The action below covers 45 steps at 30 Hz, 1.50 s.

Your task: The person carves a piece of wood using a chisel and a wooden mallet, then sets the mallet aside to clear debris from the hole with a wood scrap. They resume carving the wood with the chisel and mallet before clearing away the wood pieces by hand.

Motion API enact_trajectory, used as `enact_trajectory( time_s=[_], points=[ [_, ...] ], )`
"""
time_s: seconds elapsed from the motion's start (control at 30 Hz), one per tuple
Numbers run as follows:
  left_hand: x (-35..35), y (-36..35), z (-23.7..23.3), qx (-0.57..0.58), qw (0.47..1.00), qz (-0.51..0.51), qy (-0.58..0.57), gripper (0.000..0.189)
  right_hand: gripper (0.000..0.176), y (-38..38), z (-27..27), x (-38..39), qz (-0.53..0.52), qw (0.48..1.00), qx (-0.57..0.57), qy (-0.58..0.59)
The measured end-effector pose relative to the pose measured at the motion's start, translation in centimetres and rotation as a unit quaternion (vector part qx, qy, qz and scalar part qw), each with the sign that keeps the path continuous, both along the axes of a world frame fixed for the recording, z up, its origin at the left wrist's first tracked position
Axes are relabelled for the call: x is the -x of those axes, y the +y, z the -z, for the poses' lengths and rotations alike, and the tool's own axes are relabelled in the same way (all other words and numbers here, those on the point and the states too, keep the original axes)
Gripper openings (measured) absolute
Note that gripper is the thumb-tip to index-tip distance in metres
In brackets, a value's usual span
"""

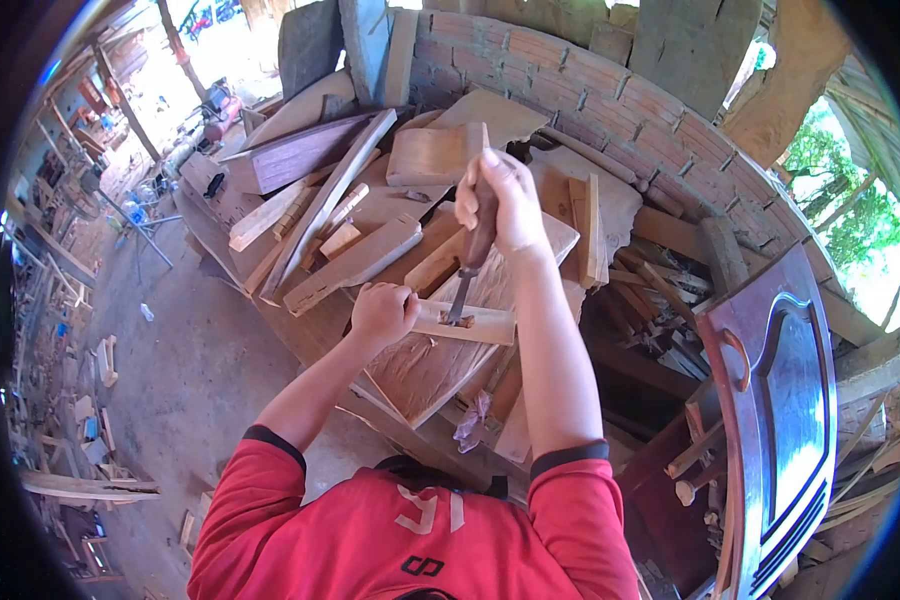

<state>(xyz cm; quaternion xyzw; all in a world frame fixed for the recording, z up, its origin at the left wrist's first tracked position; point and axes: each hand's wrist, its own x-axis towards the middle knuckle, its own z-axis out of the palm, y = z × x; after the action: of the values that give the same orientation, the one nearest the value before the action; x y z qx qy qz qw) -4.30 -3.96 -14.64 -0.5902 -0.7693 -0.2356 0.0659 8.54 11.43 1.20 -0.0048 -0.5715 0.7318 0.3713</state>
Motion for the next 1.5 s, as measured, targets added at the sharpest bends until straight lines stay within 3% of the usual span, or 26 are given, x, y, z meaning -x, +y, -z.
enact_trajectory(
  time_s=[0.1,0.3,0.4,0.67,1.03,1.43,1.5],
  points=[
    [0.1,0.1,0.1,0.036,0.999,-0.009,-0.002,0.029,0.037,2.0,1.0,-0.1,-0.003,0.998,0.055,0.004],
    [0.2,0.0,0.6,0.019,0.999,-0.022,-0.03,0.028,0.033,1.8,0.0,-1.3,0.153,0.987,0.055,0.003],
    [0.0,-0.1,-0.3,0.029,0.999,-0.01,0.017,0.026,0.033,0.1,-2.5,-1.8,0.142,0.99,0.002,0.008],
    [0.1,-0.1,-0.4,0.055,0.998,-0.011,-0.018,0.027,0.032,-2.8,-3.7,-1.6,0.087,0.993,-0.067,0.048],
    [0.2,0.0,-0.4,0.058,0.998,-0.003,0.008,0.028,0.032,-3.1,-0.2,-2.4,0.12,0.99,-0.069,0.029],
    [-0.1,-0.2,-0.5,0.032,0.999,-0.01,0.013,0.026,0.028,-3.1,0.1,-2.1,0.073,0.995,-0.039,0.048],
    [-0.2,-0.3,-1.0,0.08,0.997,-0.012,-0.007,0.027,0.028,-3.2,0.0,-1.9,0.064,0.996,-0.047,0.049]
  ],
)
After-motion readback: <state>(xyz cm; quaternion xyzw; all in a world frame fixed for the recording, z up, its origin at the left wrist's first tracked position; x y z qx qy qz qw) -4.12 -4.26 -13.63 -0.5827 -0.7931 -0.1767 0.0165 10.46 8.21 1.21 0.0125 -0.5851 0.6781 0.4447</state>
